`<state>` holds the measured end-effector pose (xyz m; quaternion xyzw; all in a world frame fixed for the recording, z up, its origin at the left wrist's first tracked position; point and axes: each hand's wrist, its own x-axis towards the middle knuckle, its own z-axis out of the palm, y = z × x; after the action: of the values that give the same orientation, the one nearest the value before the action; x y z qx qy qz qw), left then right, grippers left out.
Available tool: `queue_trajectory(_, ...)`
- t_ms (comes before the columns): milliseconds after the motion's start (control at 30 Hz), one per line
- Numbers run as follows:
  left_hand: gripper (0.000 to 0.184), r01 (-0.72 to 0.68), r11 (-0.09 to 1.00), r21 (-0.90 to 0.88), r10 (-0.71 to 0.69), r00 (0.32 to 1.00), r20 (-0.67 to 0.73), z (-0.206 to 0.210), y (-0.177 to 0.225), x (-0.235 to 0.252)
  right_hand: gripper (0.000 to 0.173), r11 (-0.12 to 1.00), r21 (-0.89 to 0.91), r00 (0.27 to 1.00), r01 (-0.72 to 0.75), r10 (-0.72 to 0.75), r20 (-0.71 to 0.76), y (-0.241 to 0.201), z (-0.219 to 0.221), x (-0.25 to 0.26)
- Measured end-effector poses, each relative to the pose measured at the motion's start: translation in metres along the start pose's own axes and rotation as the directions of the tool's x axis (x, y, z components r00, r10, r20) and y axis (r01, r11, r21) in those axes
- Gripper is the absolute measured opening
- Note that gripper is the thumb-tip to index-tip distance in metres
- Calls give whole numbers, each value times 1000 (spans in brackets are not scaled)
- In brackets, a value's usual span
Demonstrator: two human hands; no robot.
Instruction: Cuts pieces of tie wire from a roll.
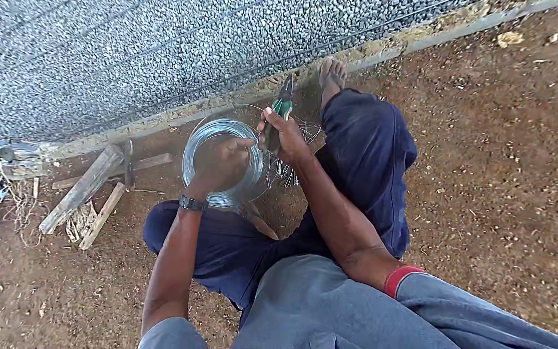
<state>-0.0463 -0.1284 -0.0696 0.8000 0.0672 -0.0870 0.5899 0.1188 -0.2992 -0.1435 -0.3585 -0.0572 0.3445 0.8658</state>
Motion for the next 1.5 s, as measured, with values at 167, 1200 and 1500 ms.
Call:
queue_trajectory(167,30,0,989,150,12,997,-82,-4,1,19,45,998,-69,998,13,-17,-59,-2,2,-3)
queue_trajectory(1200,30,-82,996,32,88,937,-339,-52,5,16,19,948,267,895,-175,266,-359,7,3,-7)
queue_trajectory(1500,30,-66,997,45,77,941,-328,-50,5,20,31,969,18,921,-247,241,-307,-7,19,-14)
